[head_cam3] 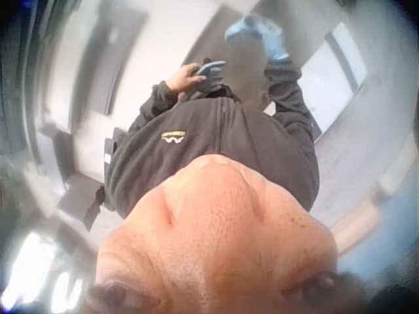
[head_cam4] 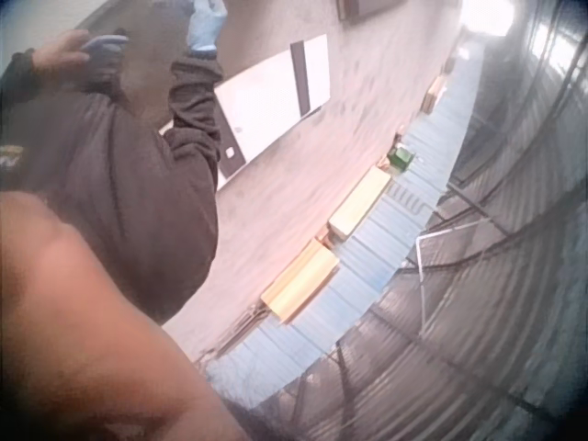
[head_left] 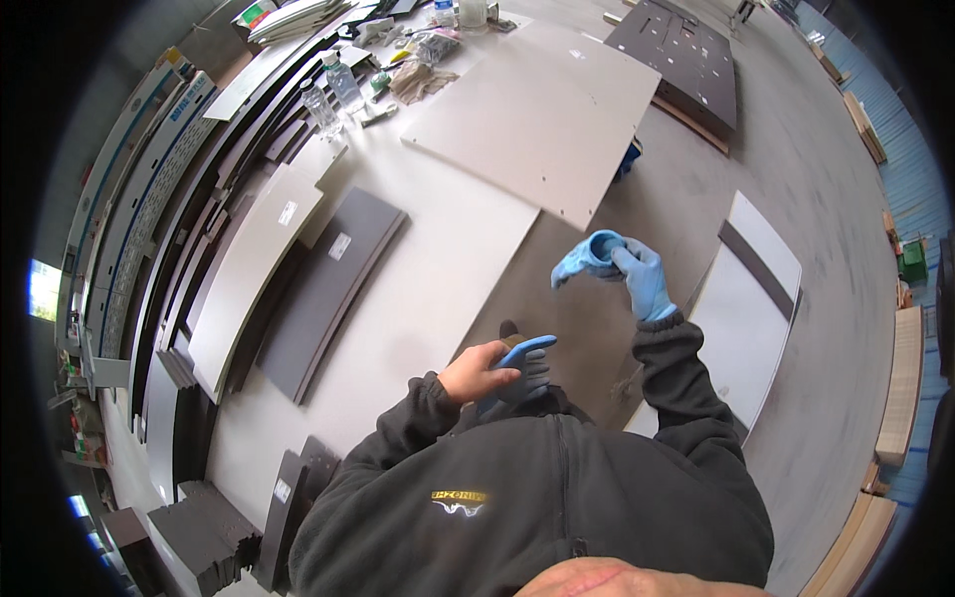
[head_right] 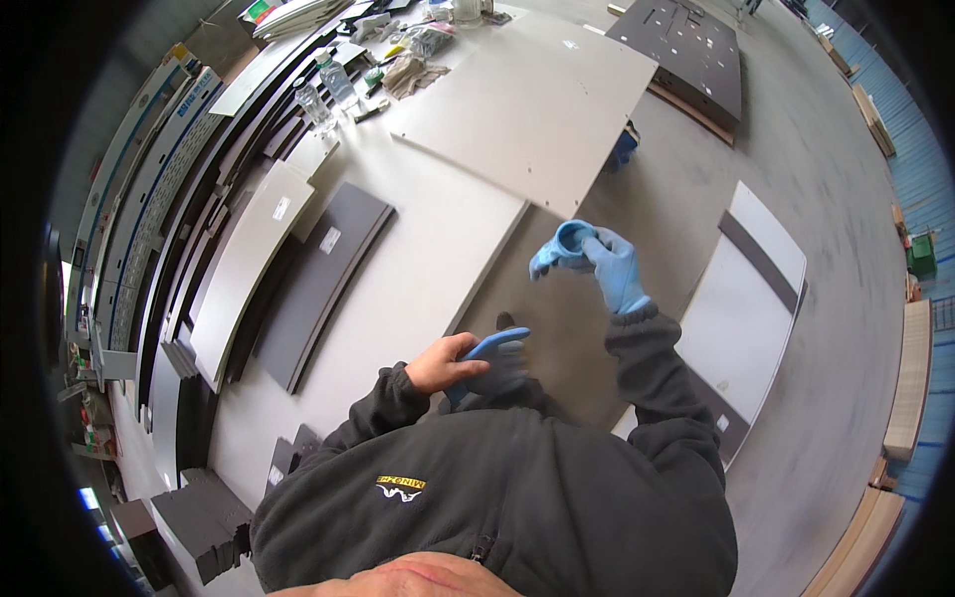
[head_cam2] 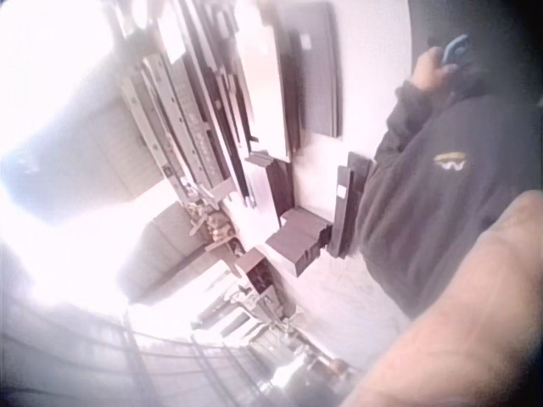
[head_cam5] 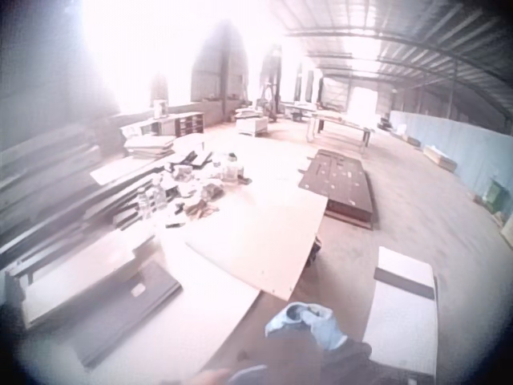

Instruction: The person kneels and pours a clear liquid from a yellow bucket into two plastic bottles, then caps them. The person walks to a workbench, puts on gloves, and wipes a large flat panel with a cloth after applying liquid from one of the bottles.

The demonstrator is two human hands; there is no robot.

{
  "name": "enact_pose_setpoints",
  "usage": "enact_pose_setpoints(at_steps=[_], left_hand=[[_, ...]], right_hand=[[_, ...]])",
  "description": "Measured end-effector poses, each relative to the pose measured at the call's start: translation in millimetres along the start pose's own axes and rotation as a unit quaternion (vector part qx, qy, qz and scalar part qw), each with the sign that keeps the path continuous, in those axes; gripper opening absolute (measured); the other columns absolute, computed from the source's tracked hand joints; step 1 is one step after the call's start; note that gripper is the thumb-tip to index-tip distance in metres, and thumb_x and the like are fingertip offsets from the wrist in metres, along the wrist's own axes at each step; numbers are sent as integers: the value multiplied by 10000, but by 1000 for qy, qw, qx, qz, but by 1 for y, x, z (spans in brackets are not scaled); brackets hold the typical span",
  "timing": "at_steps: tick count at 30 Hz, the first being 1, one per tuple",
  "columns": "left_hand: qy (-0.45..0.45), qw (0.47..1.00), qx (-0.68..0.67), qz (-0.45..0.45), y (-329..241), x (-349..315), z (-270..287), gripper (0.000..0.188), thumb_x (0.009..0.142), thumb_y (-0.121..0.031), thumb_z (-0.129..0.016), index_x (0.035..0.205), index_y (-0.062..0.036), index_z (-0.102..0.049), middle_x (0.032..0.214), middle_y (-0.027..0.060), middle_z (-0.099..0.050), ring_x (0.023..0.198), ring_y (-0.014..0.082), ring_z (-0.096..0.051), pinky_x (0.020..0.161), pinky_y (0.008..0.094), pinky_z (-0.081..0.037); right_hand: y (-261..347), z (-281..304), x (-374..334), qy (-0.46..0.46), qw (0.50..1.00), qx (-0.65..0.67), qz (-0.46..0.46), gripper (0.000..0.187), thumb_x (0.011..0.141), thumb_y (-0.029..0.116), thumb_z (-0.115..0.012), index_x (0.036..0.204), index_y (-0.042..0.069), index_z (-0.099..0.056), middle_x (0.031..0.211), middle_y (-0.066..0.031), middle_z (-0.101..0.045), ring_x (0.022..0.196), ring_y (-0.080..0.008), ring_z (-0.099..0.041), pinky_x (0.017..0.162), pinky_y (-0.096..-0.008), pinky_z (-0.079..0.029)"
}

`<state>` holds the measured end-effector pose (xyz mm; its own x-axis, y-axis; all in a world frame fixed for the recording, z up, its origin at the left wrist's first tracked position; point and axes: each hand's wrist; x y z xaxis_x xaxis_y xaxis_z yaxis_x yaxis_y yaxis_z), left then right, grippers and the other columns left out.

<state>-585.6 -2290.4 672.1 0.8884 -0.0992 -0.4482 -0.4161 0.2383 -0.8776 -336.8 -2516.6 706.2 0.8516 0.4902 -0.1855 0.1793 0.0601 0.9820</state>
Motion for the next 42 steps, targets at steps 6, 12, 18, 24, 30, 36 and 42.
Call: enact_pose_setpoints(at_steps=[6,12,18,24,30,36,42], left_hand=[[-81,990,-118,-14,-30,113,56,415,967,-265,-767,1227,33,-639,995,84,-703,872,163,-666,777,324,-562],[-185,978,-96,-1,-56,171,82,402,937,-249,-756,1199,36,-649,947,133,-707,865,208,-663,804,363,-545],[-316,914,-241,80,-65,217,75,365,975,-203,-753,1218,43,-639,1015,52,-702,917,111,-631,791,293,-541],[-429,825,-356,98,-100,265,60,350,986,-178,-749,1216,57,-630,994,34,-693,890,84,-610,789,258,-518],[-551,644,-525,78,-116,290,68,326,989,-107,-728,1251,59,-628,1088,78,-719,954,125,-663,855,293,-549],[-613,503,-596,-127,-84,277,108,340,1054,-117,-609,1348,44,-547,1211,113,-694,1068,180,-680,913,330,-563],[-621,480,-601,-152,-73,264,115,328,1098,-174,-538,1370,8,-526,1259,99,-655,1117,172,-633,966,352,-525]], right_hand=[[60,-15,185,56,998,0,21,280,1050,128,-547,1211,-57,-681,1052,-106,-747,893,-221,-759,824,-344,-628],[103,-54,355,149,989,-12,12,281,1045,163,-551,1177,-40,-692,993,-114,-756,835,-208,-760,807,-323,-623],[110,-129,518,261,964,42,15,275,1042,174,-595,1182,-45,-683,1042,-133,-751,871,-242,-771,846,-371,-643],[154,-237,709,397,911,-26,109,207,997,209,-667,1146,73,-715,952,-58,-748,669,-142,-661,529,-275,-488],[125,-270,710,384,922,-47,-9,290,1016,239,-669,1246,63,-654,1052,-36,-725,937,-163,-688,852,-277,-547],[59,-177,448,588,736,-142,302,305,945,79,-719,1243,19,-711,1082,-119,-778,970,-183,-739,873,-336,-582],[50,-165,329,595,689,-266,318,259,896,168,-725,1135,80,-677,979,-144,-723,864,-375,-706,742,-433,-567]])
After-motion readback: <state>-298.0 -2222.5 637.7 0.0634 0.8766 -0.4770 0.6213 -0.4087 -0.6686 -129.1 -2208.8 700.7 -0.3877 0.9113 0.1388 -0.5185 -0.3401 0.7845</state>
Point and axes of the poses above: each hand's wrist, its own x-axis towards the middle knuckle, its own z-axis out of the back of the hand, y = z × x
